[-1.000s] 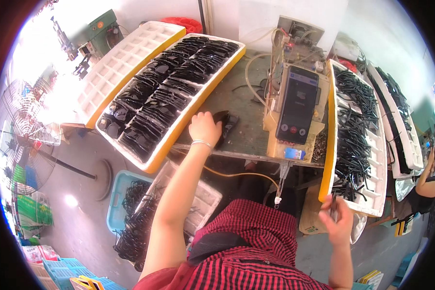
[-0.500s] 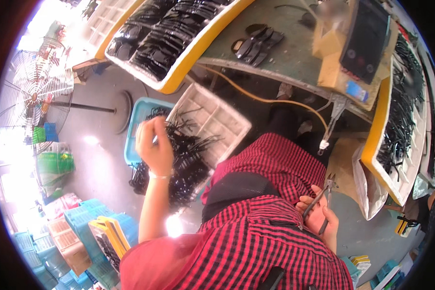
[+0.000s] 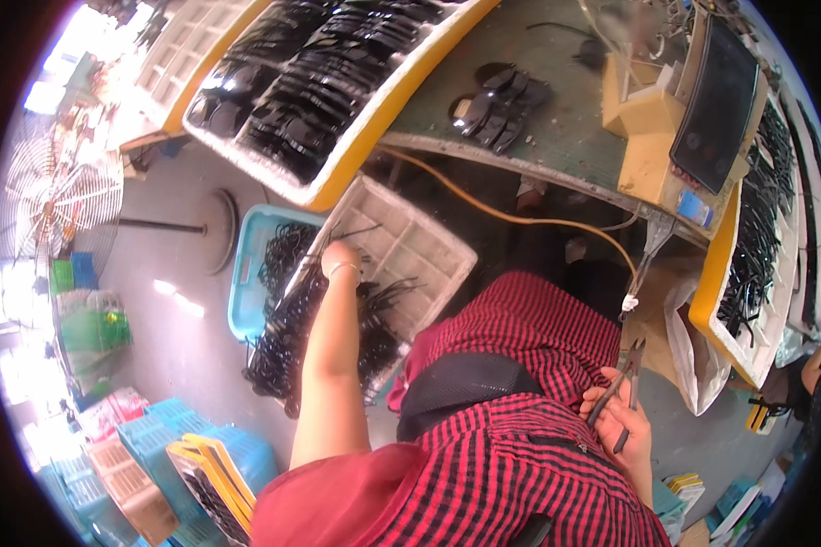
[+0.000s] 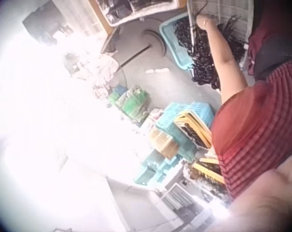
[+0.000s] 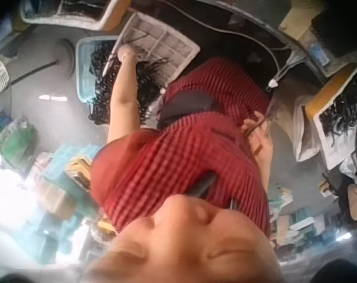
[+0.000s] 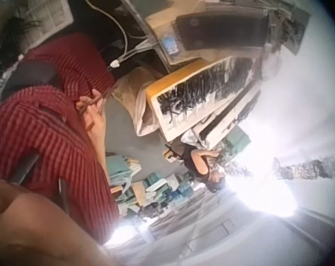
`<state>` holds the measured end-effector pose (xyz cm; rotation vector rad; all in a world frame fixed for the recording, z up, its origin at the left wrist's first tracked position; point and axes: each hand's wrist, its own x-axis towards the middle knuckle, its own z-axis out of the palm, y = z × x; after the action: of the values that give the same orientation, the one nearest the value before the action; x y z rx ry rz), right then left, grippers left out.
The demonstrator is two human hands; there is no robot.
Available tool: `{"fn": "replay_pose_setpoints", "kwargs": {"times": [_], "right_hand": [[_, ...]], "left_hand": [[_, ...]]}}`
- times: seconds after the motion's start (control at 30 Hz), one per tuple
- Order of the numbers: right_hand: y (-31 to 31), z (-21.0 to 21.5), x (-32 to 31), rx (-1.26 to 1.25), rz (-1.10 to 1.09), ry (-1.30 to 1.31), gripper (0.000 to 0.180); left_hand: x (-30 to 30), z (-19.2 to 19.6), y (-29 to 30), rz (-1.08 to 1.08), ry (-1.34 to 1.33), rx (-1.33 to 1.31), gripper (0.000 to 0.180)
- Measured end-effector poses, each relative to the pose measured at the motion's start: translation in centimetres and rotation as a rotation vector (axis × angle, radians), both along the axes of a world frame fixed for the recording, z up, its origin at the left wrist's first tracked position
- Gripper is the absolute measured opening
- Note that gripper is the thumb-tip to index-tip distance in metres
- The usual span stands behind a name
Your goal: The person repeatedly picks up sunglasses frames and arms from trays, uses pliers to attach the arms to the frames, and places the assembled sunglasses into a tray. The process is repeated for multiple units.
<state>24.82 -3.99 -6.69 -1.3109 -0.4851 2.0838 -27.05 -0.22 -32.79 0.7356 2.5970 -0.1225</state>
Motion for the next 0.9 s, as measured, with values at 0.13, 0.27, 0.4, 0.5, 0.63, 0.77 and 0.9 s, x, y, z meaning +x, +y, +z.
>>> {"fn": "replay_pose_setpoints", "kwargs": {"times": [0.13, 0.27, 0.4, 0.5, 0.63, 0.77, 0.9], "right_hand": [[-0.7, 0.2, -0.4, -0.024, -0.119, -0.015, 0.062], [-2.7, -1.3, 1.9, 0.115, -0.182, -0.040, 0.050], [-3.7, -0.7, 2.2, 0.332, -0.180, -0.237, 0.033], [-3.0, 1.0, 0.3, 0.511, -0.140, -0.300, 0.027], [2.0, 3.4, -3.5, 0.845, 0.139, -0.445, 0.044], [4.8, 6.0, -5.7, 1.318, 0.284, -0.707, 0.041], [3.6, 4.7, -3.1, 1.418, 0.195, -0.971, 0.023]], "left_hand": [[-0.2, -3.1, 0.0, 0.064, -0.049, -0.047, 0.031], [-1.3, -3.6, -3.2, 0.252, -0.183, 0.108, 0.024], [4.4, 7.1, -7.6, 0.433, -0.763, 0.528, 0.018], [10.2, 18.9, -8.2, 0.360, -0.992, 0.564, 0.014], [17.0, 26.8, -5.6, 0.021, -1.314, 0.562, 0.015], [21.8, 28.7, -2.8, -0.577, -1.244, 0.521, 0.019], [23.2, 30.0, -1.6, -0.613, -1.287, 0.491, 0.019]]}}
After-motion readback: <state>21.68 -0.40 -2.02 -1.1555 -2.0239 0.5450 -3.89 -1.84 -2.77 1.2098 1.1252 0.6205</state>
